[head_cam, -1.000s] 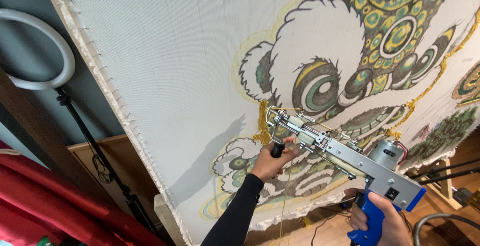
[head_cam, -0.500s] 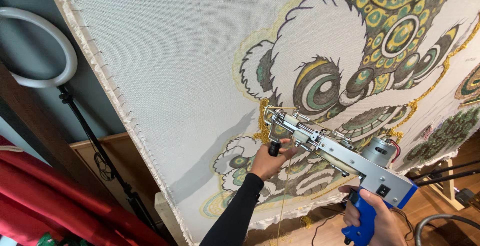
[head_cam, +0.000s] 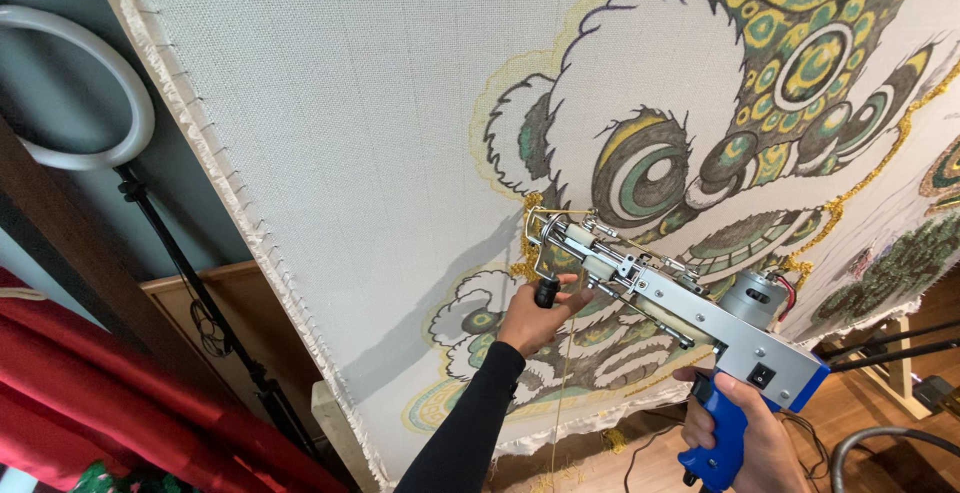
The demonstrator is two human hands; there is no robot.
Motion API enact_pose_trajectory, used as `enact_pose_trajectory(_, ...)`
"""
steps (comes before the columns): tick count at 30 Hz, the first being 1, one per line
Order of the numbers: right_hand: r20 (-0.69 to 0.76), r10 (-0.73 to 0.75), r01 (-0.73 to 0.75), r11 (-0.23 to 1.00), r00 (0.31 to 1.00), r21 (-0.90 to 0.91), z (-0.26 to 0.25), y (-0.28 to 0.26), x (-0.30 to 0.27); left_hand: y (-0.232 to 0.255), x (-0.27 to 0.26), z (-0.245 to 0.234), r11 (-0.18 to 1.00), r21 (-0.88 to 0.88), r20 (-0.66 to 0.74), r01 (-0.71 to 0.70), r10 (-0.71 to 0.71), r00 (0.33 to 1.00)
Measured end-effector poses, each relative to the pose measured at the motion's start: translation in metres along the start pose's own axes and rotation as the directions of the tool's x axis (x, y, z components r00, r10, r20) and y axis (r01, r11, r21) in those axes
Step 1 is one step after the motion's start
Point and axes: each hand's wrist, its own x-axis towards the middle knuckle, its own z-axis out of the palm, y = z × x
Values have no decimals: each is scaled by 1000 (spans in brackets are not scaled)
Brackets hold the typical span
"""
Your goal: The person uses a tufting gun to apply yellow and white yarn to a large canvas with a lion design.
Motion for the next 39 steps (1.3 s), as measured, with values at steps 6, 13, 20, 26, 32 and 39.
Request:
enact_pose_trajectory(6, -2, 5, -5, 1000, 1000, 10, 0, 2, 2, -6, 4, 0, 1000, -12, -6, 9, -9, 1000)
enact_pose_trajectory(13, 52, -9, 8, 1000, 999, 12, 5, 0, 4, -7, 11, -1, 1000, -11, -19, 21, -21, 1000)
enact_pose_trajectory(20, -37, -148, 141, 978, 988, -151, 30, -6, -3, -7, 18, -5, 997, -63, -48, 40, -43, 998)
enact_pose_trajectory(26, -77, -306, 228, 833, 949, -504, 51, -4, 1, -19, 38, -14, 994, -109, -116, -31, 18, 993)
enact_pose_trajectory(32, -82, -384, 328, 867, 920, -374, 87, 21, -3, -19, 44, -37, 999, 47, -189, -21, 29, 982)
enact_pose_trajectory(39, -127, -381, 322, 885, 916, -336, 120, 21, -4, -22, 52, -51, 973, 206, -307, -101, 162, 938)
